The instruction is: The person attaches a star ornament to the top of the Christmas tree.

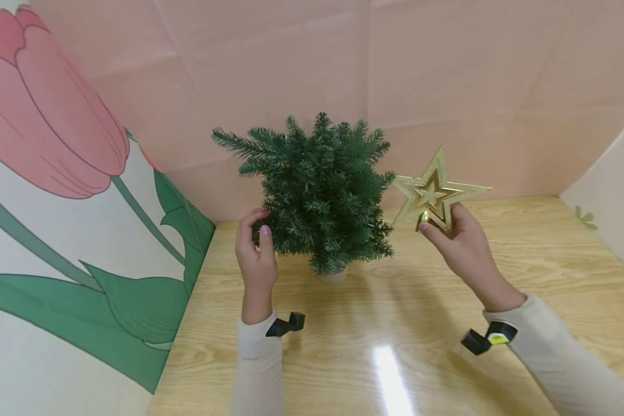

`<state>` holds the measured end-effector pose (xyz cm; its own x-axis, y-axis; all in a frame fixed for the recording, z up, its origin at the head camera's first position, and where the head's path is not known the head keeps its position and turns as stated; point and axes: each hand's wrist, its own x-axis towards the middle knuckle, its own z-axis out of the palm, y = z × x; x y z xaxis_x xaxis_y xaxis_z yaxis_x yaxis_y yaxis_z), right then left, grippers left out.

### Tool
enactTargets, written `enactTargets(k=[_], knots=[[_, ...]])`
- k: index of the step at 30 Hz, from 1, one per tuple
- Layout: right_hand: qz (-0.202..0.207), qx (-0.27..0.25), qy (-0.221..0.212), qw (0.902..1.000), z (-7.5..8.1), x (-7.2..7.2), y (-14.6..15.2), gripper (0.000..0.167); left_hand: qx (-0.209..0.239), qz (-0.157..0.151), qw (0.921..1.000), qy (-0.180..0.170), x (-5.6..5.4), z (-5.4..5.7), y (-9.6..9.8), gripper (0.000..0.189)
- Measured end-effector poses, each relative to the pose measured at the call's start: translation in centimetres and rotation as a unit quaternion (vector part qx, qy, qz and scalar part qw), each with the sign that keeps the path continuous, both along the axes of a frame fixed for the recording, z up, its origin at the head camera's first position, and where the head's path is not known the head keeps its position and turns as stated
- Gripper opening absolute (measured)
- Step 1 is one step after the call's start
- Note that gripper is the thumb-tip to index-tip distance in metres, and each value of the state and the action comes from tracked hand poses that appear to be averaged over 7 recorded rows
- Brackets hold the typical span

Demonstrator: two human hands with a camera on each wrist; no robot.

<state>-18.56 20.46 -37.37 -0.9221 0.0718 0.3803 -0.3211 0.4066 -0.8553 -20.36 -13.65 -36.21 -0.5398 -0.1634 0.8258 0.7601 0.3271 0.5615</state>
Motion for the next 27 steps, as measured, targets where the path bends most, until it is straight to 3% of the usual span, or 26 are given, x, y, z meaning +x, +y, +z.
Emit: enactTargets(k=[27], knots=[[-0.030,0.006,0.004,0.9995,0.91,-0.36,-0.06,0.025,0.000,0.004,1.0000,0.002,-0.05,0.07,0.08,0.025]])
